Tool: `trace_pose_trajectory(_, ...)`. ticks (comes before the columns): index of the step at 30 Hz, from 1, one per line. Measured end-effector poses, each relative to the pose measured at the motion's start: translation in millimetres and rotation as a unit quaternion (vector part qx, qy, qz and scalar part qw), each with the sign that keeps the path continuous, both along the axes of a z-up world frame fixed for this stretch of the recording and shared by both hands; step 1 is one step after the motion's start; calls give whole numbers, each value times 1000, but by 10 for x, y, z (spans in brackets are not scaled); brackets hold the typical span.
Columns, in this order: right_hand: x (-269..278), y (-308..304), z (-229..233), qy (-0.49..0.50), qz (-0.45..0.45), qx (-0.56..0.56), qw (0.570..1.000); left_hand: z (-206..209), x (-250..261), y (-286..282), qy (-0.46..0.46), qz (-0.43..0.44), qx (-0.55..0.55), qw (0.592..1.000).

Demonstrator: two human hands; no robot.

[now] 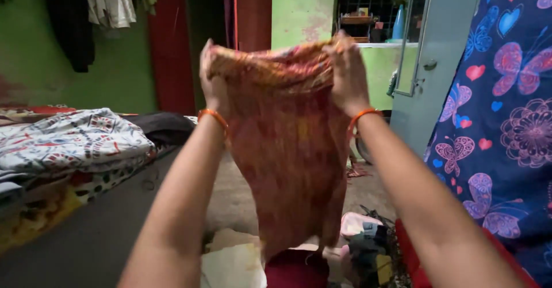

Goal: Fold various pieces of clothing and stack them neatly.

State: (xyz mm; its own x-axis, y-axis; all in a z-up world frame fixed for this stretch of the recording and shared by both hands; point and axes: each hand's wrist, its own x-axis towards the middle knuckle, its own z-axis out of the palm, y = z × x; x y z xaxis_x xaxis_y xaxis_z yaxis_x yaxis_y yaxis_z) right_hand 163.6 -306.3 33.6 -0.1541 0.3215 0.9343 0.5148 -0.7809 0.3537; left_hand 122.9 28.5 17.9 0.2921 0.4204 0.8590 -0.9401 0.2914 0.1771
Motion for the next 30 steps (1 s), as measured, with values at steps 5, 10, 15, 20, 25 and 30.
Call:
trace_pose_trajectory(5, -585, -222, 171, 95, 218, 32, 971, 155, -1098, -282, -10, 471, 123, 873)
trace_pose_trajectory(10, -376, -572, -239, 502, 356, 141, 775, -75, -1683, -517, 136, 575, 204, 780)
trace_pose_trajectory(15, -1118, -712, -287, 672, 384, 29, 632, -174, -1532, -342, 400, 515, 212, 728)
trace_pose_trajectory(20, -1215, -865, -348, 796, 262, -56, 542, -515, -949, -22, 437, 351, 502, 659)
trace_pose_trajectory(25, -1112, -856, -660, 808, 188, -232, 508, -1386, -359, 352, 590, 32, 652, 475)
trace_pose_trajectory(30, -1054, -648, -1111, 901, 227, -124, 349, -2187, 104, 770, 660, 1, 579, 478)
